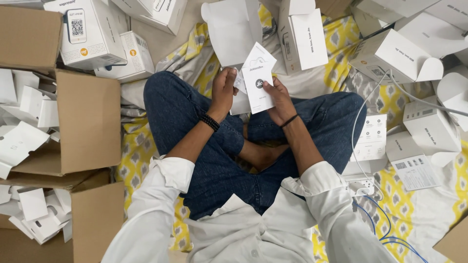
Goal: The person organizes and checks documents inside small cardboard product boxes on the floor.
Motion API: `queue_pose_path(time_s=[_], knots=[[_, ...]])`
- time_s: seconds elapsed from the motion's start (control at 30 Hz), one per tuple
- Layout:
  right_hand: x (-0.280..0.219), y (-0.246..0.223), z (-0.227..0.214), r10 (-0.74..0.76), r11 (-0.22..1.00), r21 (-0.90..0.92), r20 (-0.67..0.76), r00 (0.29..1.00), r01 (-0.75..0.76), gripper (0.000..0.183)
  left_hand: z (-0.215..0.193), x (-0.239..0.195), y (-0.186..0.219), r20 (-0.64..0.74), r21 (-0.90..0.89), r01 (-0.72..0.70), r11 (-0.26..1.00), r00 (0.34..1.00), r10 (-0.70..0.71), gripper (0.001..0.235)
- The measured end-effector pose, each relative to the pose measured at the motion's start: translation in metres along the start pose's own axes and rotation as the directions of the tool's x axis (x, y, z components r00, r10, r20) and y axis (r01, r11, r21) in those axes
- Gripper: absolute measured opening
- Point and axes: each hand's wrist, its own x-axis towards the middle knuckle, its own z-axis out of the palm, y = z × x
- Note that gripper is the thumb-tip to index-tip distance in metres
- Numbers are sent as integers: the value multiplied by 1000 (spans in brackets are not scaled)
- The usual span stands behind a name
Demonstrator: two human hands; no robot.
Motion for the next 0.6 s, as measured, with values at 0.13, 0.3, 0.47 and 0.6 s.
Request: queue_pose_path(time_s=[0.13,0.3,0.47,0.6], knots=[[1,-8,8,-94,996,-17,-56,994,93,32,-1,-3,5,37,-28,-10,1000,999,11,34],[8,-3,-9,-205,977,-92,-141,969,193,36,11,-14,29,-59,-75,47,996,997,-51,26],[-1,-2,25,-118,961,-260,-80,990,93,30,21,-17,9,39,111,-224,968,974,221,21],[21,-25,35,-155,847,-518,-18,988,123,31,11,-10,16,29,195,-228,954,973,227,24]])
